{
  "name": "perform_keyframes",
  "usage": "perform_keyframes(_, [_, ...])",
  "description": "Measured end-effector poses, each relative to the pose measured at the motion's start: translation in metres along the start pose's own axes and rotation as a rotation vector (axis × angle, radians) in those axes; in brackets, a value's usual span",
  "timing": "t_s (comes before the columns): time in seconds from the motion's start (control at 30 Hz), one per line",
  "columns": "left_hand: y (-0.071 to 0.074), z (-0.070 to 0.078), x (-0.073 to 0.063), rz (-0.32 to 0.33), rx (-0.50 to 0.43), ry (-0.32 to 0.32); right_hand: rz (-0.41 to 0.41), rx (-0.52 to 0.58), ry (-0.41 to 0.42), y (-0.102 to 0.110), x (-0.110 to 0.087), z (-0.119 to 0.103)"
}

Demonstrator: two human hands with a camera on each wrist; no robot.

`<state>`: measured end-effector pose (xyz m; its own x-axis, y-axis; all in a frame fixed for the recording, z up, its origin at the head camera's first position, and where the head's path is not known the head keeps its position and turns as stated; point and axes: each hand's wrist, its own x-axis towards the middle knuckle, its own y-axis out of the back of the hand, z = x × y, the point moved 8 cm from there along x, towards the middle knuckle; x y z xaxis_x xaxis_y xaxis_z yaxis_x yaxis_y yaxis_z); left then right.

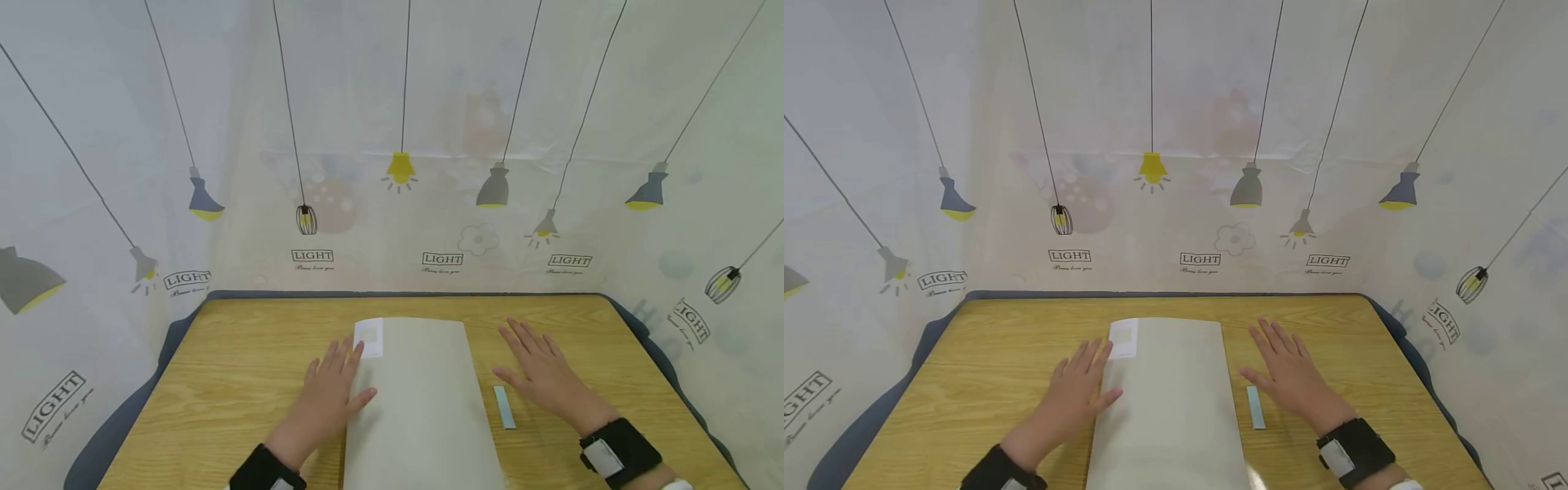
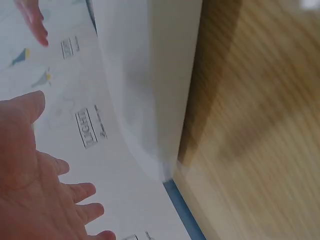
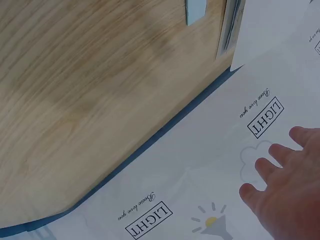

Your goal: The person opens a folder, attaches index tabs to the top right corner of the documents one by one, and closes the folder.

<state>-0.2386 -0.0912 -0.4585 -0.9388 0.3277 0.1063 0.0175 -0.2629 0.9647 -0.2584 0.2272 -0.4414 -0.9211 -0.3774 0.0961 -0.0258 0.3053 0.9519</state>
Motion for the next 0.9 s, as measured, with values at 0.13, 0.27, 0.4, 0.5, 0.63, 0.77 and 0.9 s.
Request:
perform_keyframes(0.13, [-0.012, 0.02, -0.005, -0.008, 0.013, -0.086, 0.019, 0.01, -0.001, -0.002, 0.002, 0.002])
perform_keyframes(0.27, [-0.022, 0.046, -0.014, -0.041, 0.013, -0.184, 0.056, 0.077, -0.012, -0.008, 0.005, 0.007])
perform_keyframes(0.4, [-0.032, 0.07, -0.025, -0.124, 0.015, -0.259, 0.071, 0.211, -0.058, -0.018, 0.008, 0.013])
perform_keyframes(0.5, [-0.04, 0.086, -0.033, -0.158, 0.043, -0.322, 0.075, 0.312, -0.105, -0.025, 0.009, 0.017])
perform_keyframes(0.63, [-0.051, 0.102, -0.041, -0.143, 0.162, -0.391, 0.075, 0.424, -0.176, -0.032, 0.011, 0.02])
perform_keyframes(0.77, [-0.067, 0.108, -0.046, -0.16, 0.274, -0.405, 0.051, 0.477, -0.234, -0.04, 0.012, 0.021])
perform_keyframes(0.9, [-0.079, 0.113, -0.048, -0.148, 0.314, -0.413, 0.034, 0.491, -0.265, -0.045, 0.013, 0.022])
